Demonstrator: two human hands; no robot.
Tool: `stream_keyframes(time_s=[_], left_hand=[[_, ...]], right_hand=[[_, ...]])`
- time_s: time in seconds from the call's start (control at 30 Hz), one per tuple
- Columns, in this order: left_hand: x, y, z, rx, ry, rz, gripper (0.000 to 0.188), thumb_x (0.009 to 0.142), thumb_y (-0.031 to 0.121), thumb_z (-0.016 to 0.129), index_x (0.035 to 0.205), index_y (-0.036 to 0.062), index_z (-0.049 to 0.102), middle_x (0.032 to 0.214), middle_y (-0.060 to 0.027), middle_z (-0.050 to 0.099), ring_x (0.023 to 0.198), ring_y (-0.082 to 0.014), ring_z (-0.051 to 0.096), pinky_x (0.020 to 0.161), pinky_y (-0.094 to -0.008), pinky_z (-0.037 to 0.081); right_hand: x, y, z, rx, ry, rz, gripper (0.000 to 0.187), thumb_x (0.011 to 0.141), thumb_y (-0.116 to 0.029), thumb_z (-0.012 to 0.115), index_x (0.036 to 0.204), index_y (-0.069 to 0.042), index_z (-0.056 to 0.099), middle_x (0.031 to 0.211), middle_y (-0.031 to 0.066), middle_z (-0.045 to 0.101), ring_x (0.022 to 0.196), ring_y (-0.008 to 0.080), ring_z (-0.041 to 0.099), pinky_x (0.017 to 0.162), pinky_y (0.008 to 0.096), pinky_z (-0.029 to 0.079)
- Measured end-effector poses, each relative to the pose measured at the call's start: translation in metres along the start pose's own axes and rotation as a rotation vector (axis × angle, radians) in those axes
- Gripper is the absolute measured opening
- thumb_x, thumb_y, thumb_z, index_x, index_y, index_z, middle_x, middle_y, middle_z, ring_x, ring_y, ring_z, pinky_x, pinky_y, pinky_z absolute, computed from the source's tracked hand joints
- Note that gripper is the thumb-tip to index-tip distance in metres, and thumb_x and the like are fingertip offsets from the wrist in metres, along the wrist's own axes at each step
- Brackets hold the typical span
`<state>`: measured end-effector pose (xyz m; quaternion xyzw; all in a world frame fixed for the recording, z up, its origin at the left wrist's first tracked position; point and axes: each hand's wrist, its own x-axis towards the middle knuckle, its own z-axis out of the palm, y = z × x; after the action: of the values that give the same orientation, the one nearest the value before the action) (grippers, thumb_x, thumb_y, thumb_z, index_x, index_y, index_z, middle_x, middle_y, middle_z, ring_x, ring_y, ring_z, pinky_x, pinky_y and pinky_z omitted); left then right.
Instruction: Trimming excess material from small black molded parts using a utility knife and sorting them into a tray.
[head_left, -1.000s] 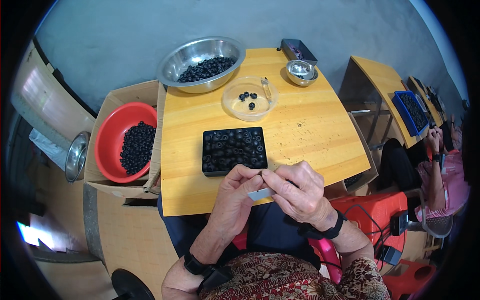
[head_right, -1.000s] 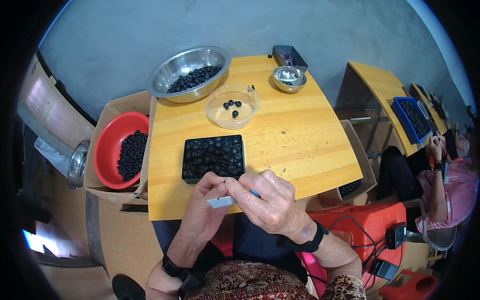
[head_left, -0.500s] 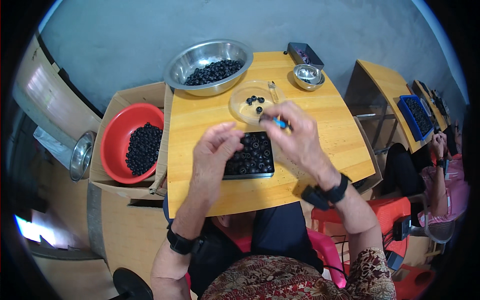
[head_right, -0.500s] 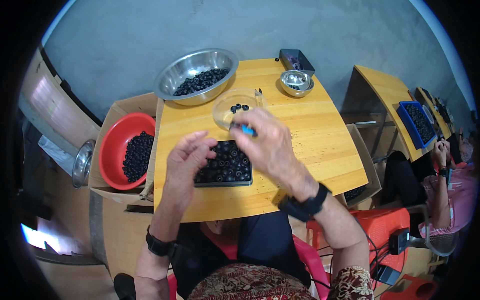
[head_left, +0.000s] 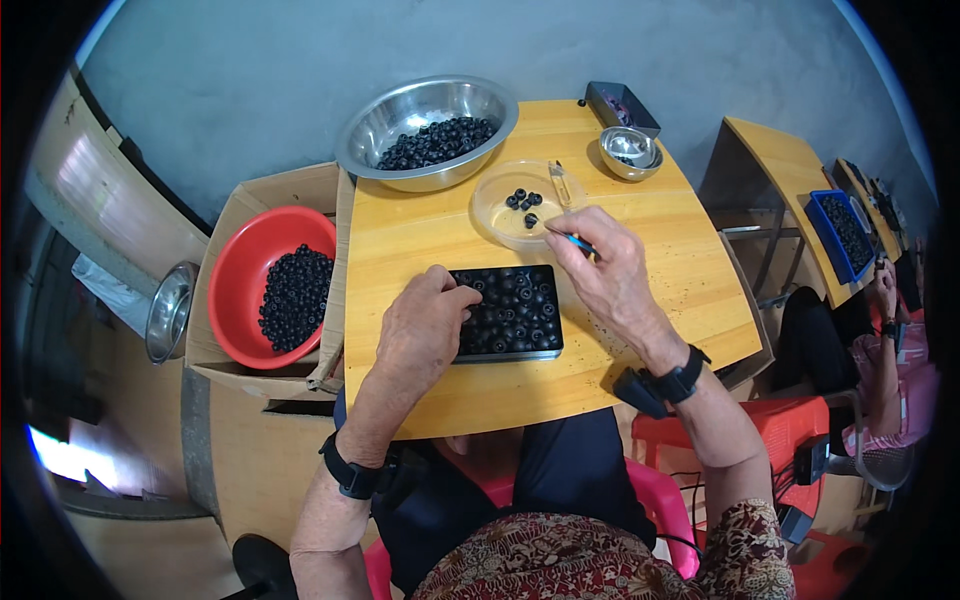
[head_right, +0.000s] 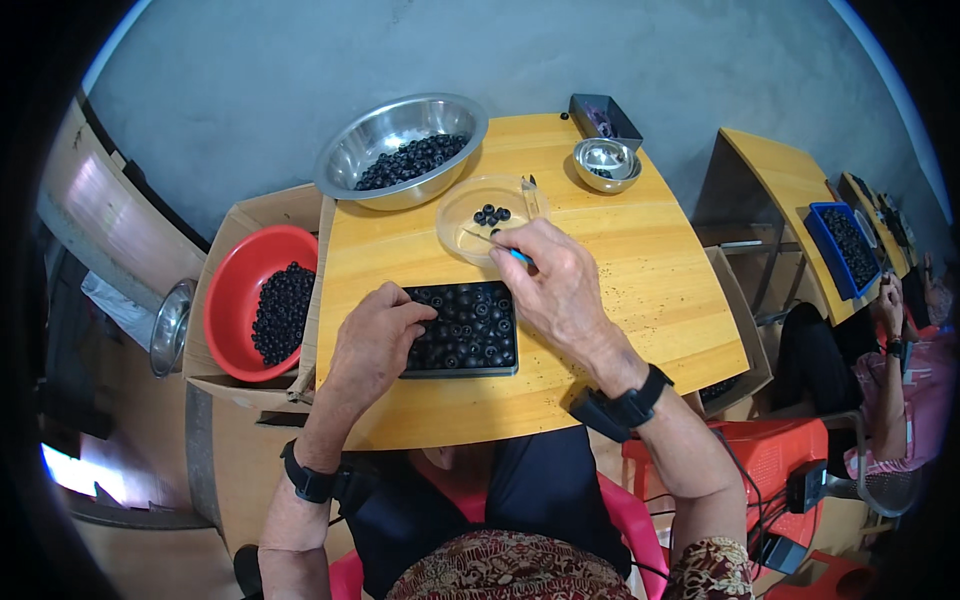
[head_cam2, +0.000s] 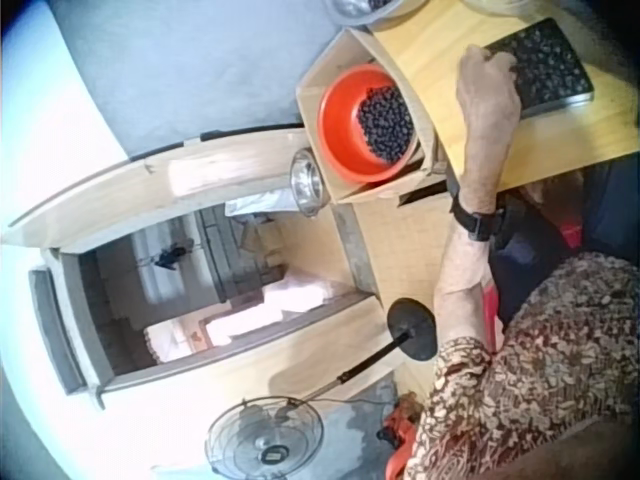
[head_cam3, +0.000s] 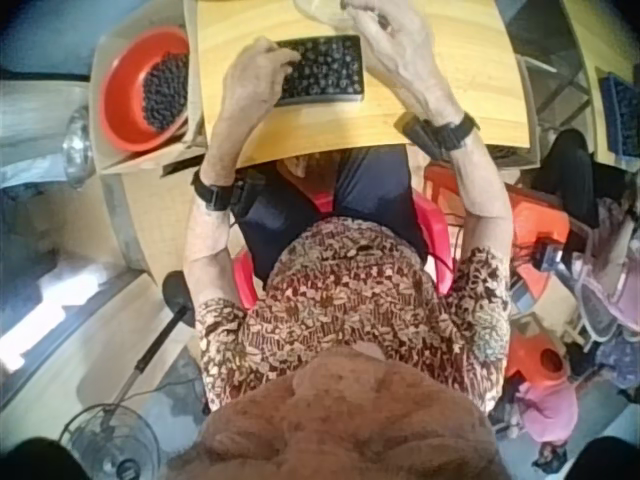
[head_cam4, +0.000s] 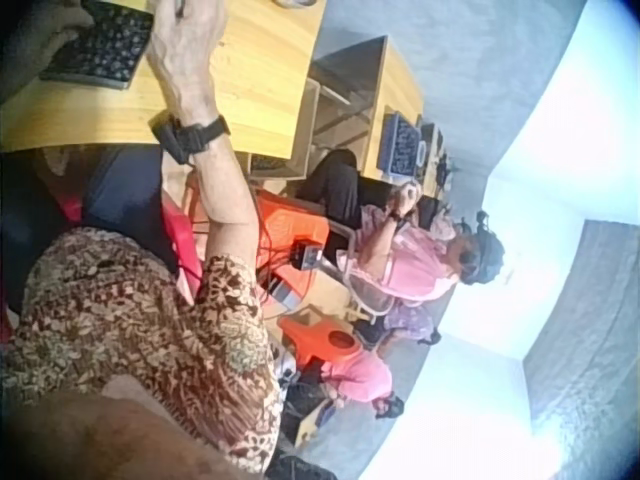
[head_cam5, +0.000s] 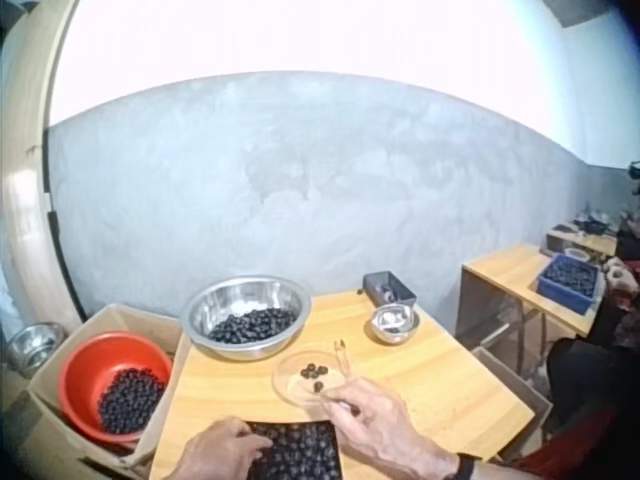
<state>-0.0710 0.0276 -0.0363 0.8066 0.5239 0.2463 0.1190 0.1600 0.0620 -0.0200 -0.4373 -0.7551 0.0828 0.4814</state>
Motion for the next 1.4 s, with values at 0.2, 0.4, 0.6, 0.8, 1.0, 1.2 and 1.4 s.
stream_keyframes(time_s=[0.2, 0.4, 0.6, 0.8, 1.0, 1.2, 1.4], left_hand=[[-0.006, -0.003, 0.000, -0.166, 0.048, -0.025, 0.017, 0.084, 0.001, 0.067, 0.100, 0.0036, 0.068, 0.097, -0.0098, 0.065, 0.086, -0.0253, 0.065, 0.078, -0.0351, 0.053], [-0.018, 0.040, -0.010, -1.284, -0.104, -0.357, 0.015, 0.091, 0.006, 0.067, 0.104, 0.0013, 0.062, 0.102, -0.0103, 0.070, 0.086, -0.0110, 0.065, 0.077, -0.0238, 0.052], [-0.036, 0.074, -0.005, -1.250, -0.064, -0.294, 0.023, 0.088, 0.001, 0.069, 0.109, 0.0004, 0.057, 0.099, -0.0055, 0.067, 0.088, -0.0081, 0.062, 0.081, -0.0232, 0.051], [-0.044, 0.072, 0.005, -1.253, 0.033, -0.267, 0.026, 0.088, 0.000, 0.070, 0.110, -0.0009, 0.056, 0.098, -0.0070, 0.068, 0.091, -0.0094, 0.064, 0.082, -0.0230, 0.052], [-0.048, 0.071, 0.007, -1.243, 0.014, -0.264, 0.035, 0.088, 0.002, 0.070, 0.118, -0.0009, 0.052, 0.100, -0.0089, 0.070, 0.093, -0.0112, 0.066, 0.084, -0.0239, 0.053], [-0.044, 0.072, 0.002, -1.344, -0.100, -0.296, 0.038, 0.088, 0.002, 0.070, 0.122, 0.0000, 0.052, 0.102, -0.0075, 0.069, 0.094, -0.0107, 0.065, 0.085, -0.0238, 0.053], [-0.053, 0.065, 0.019, -1.673, -0.142, -0.395, 0.023, 0.090, 0.001, 0.068, 0.112, 0.0015, 0.063, 0.104, -0.0062, 0.068, 0.098, -0.0108, 0.063, 0.090, -0.0250, 0.050]], right_hand=[[-0.026, -0.024, -0.019, 0.142, -0.033, 0.162, 0.012, 0.084, -0.004, 0.069, 0.094, 0.001, 0.069, 0.083, 0.0125, 0.066, 0.074, 0.0216, 0.065, 0.063, 0.0313, 0.050], [-0.050, -0.054, -0.033, 0.261, -0.073, 0.140, 0.016, 0.083, -0.001, 0.070, 0.099, 0.001, 0.070, 0.085, 0.0108, 0.066, 0.075, 0.0177, 0.063, 0.065, 0.0276, 0.049], [-0.060, -0.068, -0.036, 0.397, -0.188, 0.138, 0.014, 0.085, 0.001, 0.068, 0.098, 0.000, 0.070, 0.089, 0.0107, 0.066, 0.078, 0.0180, 0.064, 0.067, 0.0290, 0.050], [-0.075, -0.068, -0.037, 0.480, -0.244, 0.262, 0.013, 0.084, 0.001, 0.069, 0.097, -0.001, 0.069, 0.088, 0.0082, 0.064, 0.078, 0.0155, 0.062, 0.065, 0.0275, 0.049], [-0.075, -0.073, -0.042, 0.491, -0.284, 0.301, 0.026, 0.082, 0.001, 0.072, 0.107, -0.004, 0.069, 0.087, 0.0072, 0.064, 0.078, 0.0150, 0.062, 0.071, 0.0271, 0.050], [-0.073, -0.067, -0.045, 0.412, -0.334, 0.155, 0.036, 0.077, 0.001, 0.075, 0.112, -0.004, 0.068, 0.089, 0.0079, 0.064, 0.080, 0.0168, 0.065, 0.068, 0.0283, 0.052], [-0.082, -0.066, -0.034, 0.313, -0.182, 0.067, 0.034, 0.076, 0.004, 0.074, 0.109, -0.003, 0.066, 0.089, 0.0098, 0.065, 0.077, 0.0192, 0.066, 0.068, 0.0297, 0.053]])
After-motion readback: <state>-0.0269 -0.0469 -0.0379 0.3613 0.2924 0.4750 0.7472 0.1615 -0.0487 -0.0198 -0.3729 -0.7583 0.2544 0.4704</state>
